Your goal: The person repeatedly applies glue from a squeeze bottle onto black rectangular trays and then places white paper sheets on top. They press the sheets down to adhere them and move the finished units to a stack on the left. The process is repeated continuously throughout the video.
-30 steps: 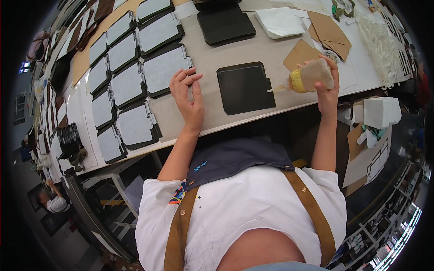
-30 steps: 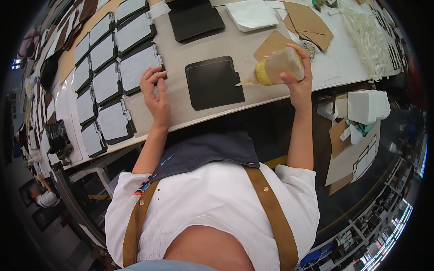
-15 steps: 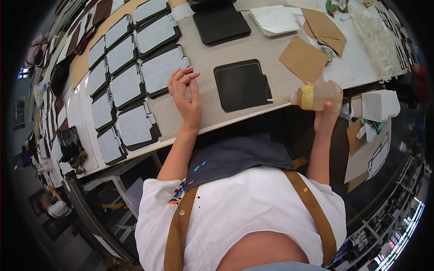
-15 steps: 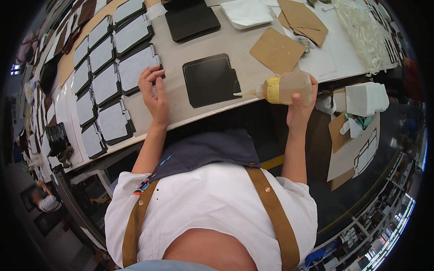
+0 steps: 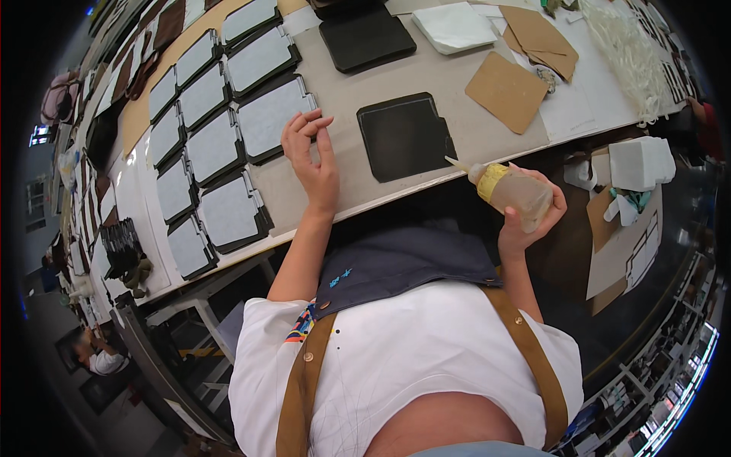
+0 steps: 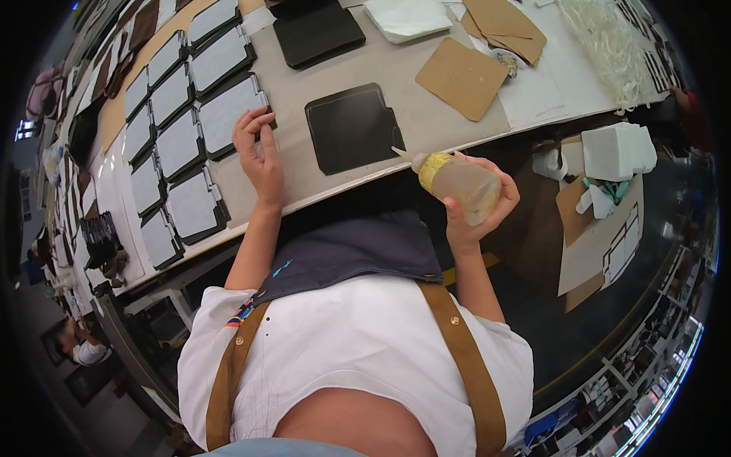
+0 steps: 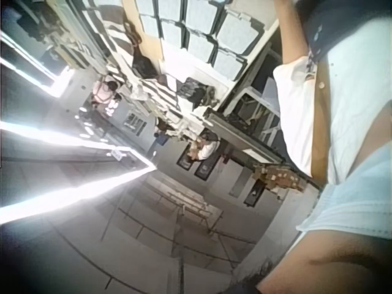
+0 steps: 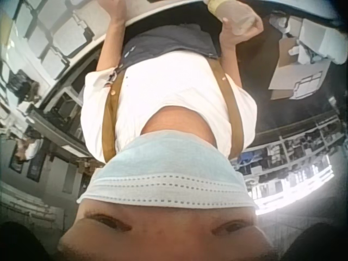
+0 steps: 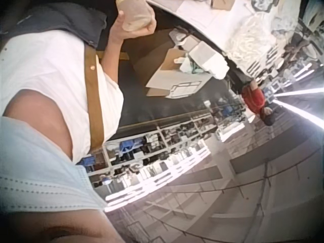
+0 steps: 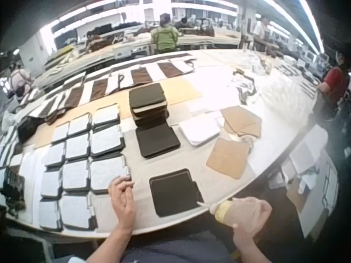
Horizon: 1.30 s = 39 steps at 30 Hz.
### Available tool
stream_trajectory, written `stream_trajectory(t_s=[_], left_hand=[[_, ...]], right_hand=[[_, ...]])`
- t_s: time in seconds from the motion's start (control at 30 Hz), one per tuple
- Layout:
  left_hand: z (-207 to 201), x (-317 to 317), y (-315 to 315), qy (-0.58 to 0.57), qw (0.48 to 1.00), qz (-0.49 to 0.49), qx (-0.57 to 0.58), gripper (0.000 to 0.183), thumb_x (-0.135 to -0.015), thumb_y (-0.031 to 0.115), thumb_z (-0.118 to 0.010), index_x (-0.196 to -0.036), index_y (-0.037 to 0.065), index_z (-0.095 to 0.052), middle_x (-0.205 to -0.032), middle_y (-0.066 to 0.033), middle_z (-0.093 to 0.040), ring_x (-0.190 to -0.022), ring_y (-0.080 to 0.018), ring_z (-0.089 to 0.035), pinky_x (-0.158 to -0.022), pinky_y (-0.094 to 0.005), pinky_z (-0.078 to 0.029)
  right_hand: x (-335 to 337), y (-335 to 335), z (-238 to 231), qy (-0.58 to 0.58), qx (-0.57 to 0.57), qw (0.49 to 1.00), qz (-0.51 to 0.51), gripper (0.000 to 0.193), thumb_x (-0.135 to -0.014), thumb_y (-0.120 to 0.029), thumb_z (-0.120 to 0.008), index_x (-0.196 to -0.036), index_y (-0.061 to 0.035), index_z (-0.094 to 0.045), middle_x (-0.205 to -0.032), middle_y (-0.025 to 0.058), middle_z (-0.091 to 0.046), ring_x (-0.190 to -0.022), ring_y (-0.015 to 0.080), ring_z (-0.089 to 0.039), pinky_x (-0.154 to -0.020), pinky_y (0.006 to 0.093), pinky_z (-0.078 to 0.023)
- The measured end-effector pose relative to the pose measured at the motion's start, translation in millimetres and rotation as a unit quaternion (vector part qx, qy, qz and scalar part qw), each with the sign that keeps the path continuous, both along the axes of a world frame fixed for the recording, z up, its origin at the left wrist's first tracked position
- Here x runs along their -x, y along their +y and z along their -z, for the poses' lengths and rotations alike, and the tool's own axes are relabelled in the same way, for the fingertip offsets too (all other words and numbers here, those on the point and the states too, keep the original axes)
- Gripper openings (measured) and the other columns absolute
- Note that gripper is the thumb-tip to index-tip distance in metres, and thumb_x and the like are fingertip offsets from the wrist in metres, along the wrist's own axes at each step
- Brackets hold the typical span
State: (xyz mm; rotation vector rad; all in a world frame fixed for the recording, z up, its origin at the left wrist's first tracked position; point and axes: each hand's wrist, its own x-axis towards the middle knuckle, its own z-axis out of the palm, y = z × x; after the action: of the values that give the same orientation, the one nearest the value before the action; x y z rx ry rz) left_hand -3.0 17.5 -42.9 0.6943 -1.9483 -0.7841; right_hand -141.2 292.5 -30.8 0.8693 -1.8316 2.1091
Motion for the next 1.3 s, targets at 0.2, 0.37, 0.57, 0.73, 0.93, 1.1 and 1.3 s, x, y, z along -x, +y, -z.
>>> stream_trajectory(t_s=[0.2,0.37,0.57,0.73,0.93,1.1,1.3], left_hand=[[-0.7,0.1,0.3,0.002,1.000,0.000,-0.002,0.015,-0.101,0.009,-0.055,-0.106,0.006,-0.069,-0.125,-0.0073,-0.065,-0.133,-0.0280,-0.047,-0.112,-0.0394,-0.033],[-0.8,-0.3,0.2,0.009,1.000,0.003,-0.009,0.014,-0.100,0.009,-0.056,-0.106,0.007,-0.069,-0.124,-0.0069,-0.065,-0.133,-0.0284,-0.046,-0.113,-0.0406,-0.032],[1.3,-0.8,-0.4,0.009,1.000,0.003,0.001,0.015,-0.101,0.010,-0.056,-0.107,0.007,-0.069,-0.124,-0.0065,-0.065,-0.133,-0.0274,-0.046,-0.112,-0.0395,-0.033],[1.1,-1.3,-0.6,0.008,1.000,0.005,0.010,0.015,-0.100,0.009,-0.057,-0.107,0.008,-0.069,-0.124,-0.0067,-0.065,-0.133,-0.0277,-0.046,-0.113,-0.0399,-0.033],[2.3,-0.3,-0.4,0.006,1.000,-0.001,0.006,0.015,-0.100,0.008,-0.056,-0.107,0.008,-0.069,-0.124,-0.0069,-0.065,-0.134,-0.0279,-0.046,-0.113,-0.0403,-0.033],[1.0,-4.1,0.8,0.006,1.000,-0.005,-0.006,0.015,-0.100,0.008,-0.056,-0.106,0.007,-0.069,-0.125,-0.0071,-0.065,-0.134,-0.0279,-0.046,-0.112,-0.0402,-0.033],[1.8,1.4,0.4,0.022,0.999,0.011,-0.023,0.015,-0.096,0.005,-0.059,-0.105,0.009,-0.070,-0.122,-0.0064,-0.065,-0.134,-0.0307,-0.044,-0.114,-0.0441,-0.029]], right_hand=[[-9.1,-4.2,2.2,0.025,0.001,0.999,-0.027,0.084,-0.082,-0.041,-0.085,-0.134,-0.0072,-0.029,-0.124,0.0251,-0.054,-0.112,0.0350,-0.064,-0.100,0.0508,-0.055],[-19.4,-13.5,6.8,0.043,0.010,0.997,-0.067,0.087,-0.080,-0.038,-0.088,-0.135,-0.0060,-0.029,-0.125,0.0252,-0.055,-0.112,0.0346,-0.065,-0.099,0.0493,-0.056],[-28.0,-29.1,10.2,0.076,0.003,0.990,-0.118,0.089,-0.078,-0.037,-0.089,-0.136,-0.0055,-0.029,-0.124,0.0258,-0.058,-0.111,0.0349,-0.066,-0.096,0.0470,-0.057],[-38.7,-45.1,15.5,0.077,0.018,0.984,-0.161,0.090,-0.077,-0.038,-0.089,-0.136,-0.0066,-0.029,-0.124,0.0261,-0.059,-0.110,0.0353,-0.067,-0.094,0.0476,-0.058],[-44.6,-66.1,13.5,0.011,0.072,0.986,-0.151,0.088,-0.083,-0.048,-0.082,-0.138,-0.0050,-0.029,-0.127,0.0236,-0.058,-0.111,0.0364,-0.065,-0.097,0.0497,-0.055],[18.5,-49.2,1.1,-0.237,0.168,0.956,0.035,0.068,-0.102,-0.059,-0.048,-0.140,-0.0033,-0.043,-0.138,0.0112,-0.053,-0.130,0.0253,-0.053,-0.114,0.0430,-0.039],[125.4,2.7,42.0,-0.178,0.014,0.954,0.242,0.065,-0.107,-0.051,-0.045,-0.143,0.0034,-0.043,-0.147,0.0152,-0.043,-0.134,0.0239,-0.047,-0.113,0.0384,-0.036]])
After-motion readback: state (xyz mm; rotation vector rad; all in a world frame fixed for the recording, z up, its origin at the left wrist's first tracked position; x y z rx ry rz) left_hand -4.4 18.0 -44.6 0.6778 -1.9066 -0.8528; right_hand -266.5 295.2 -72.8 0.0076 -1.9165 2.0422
